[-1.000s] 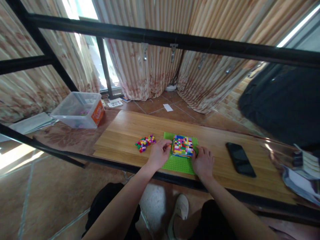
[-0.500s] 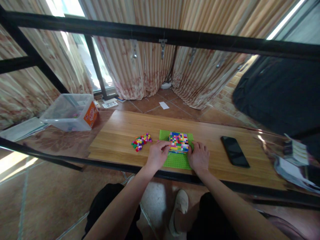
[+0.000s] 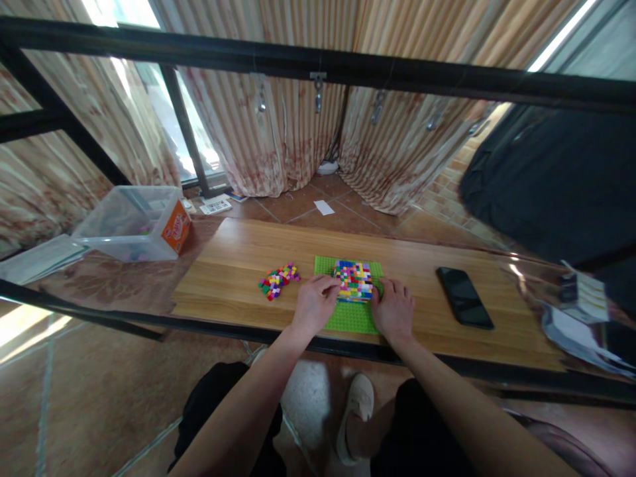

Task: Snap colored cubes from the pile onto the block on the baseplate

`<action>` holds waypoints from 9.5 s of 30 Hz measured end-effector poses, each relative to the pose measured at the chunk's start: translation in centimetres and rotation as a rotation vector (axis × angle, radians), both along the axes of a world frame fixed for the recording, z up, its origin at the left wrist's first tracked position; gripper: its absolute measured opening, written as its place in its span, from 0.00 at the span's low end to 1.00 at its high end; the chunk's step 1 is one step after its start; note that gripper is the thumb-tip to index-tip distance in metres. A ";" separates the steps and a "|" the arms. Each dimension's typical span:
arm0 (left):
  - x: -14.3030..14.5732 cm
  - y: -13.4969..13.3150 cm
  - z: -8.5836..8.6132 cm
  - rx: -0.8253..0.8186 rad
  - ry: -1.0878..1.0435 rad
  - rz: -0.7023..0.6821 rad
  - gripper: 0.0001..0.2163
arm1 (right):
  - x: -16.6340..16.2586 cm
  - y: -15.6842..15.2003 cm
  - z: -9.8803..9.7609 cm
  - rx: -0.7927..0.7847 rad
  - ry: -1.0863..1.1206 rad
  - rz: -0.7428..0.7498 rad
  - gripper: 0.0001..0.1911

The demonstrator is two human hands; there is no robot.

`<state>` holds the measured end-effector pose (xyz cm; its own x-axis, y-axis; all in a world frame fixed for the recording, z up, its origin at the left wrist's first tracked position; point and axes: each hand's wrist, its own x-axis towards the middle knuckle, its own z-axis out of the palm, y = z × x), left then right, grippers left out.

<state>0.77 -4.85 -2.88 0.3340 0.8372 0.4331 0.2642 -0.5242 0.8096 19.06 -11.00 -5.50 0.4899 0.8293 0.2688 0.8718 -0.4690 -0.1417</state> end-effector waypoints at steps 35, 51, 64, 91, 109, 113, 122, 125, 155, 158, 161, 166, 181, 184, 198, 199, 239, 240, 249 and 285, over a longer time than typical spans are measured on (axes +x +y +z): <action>-0.3 -1.6 -1.4 0.314 0.446 0.002 0.12 | 0.2 -0.1 -0.3 0.021 -0.008 0.024 0.19; -3.3 0.6 -0.7 0.087 0.399 0.238 0.15 | 0.4 0.1 -0.5 0.031 -0.012 0.022 0.19; -2.1 1.9 -1.0 0.001 0.588 0.237 0.08 | 0.3 0.0 -0.4 0.019 -0.012 0.018 0.19; -2.2 0.4 0.4 0.009 0.073 0.013 0.05 | 0.1 0.1 0.0 0.003 0.010 -0.004 0.18; 0.4 -0.1 0.0 0.305 0.229 -0.003 0.04 | 0.1 0.0 0.0 0.017 0.007 0.010 0.18; 0.7 -0.1 0.2 0.359 0.309 0.015 0.04 | 0.2 0.1 -0.2 0.033 0.005 0.016 0.18; 1.2 -0.2 0.1 0.277 0.232 0.058 0.03 | 0.2 0.1 -0.2 0.019 0.006 0.015 0.18; 1.4 -0.3 0.2 0.197 0.176 0.076 0.05 | 0.2 0.0 -0.2 0.016 0.013 0.016 0.18; 1.2 -0.3 -0.3 -0.363 -0.116 0.186 0.13 | 0.8 -0.1 -0.8 0.002 -0.027 0.033 0.21; -1.3 0.7 0.4 -0.185 0.079 0.281 0.08 | 0.9 -0.1 -0.9 0.006 -0.023 0.033 0.20; -3.3 1.7 0.5 -0.029 0.326 0.440 0.04 | 0.9 -0.1 -1.0 0.009 -0.029 0.039 0.20; -3.4 2.3 -0.7 0.105 0.586 0.428 0.04 | 1.0 -0.1 -1.1 0.014 -0.038 0.042 0.21; -2.8 2.2 -0.7 0.071 0.745 0.366 0.11 | 0.9 -0.2 -0.8 0.011 -0.038 0.048 0.20; -2.8 1.6 -0.7 0.093 0.743 0.290 0.12 | 0.6 -0.2 -0.6 -0.003 -0.031 0.028 0.20; -2.6 1.4 -0.6 -0.084 0.662 0.196 0.14 | 0.6 -0.1 -0.7 0.031 -0.047 0.033 0.18; -2.6 1.4 -0.6 -0.090 0.669 0.196 0.14 | 0.6 -0.2 -0.7 0.032 -0.046 0.033 0.18; -3.6 2.6 -0.8 0.039 0.356 0.301 0.09 | 0.4 0.0 -0.4 0.019 0.007 0.010 0.18; -3.6 2.6 -0.7 0.049 0.297 0.277 0.08 | 0.4 0.0 -0.4 0.017 0.010 0.009 0.18; -2.2 0.5 0.4 -0.031 0.004 0.089 0.10 | 0.3 0.1 -0.4 0.032 0.016 0.012 0.18; 1.4 -0.9 -0.6 0.112 0.101 0.067 0.05 | 0.0 0.0 -0.1 0.029 0.017 0.012 0.18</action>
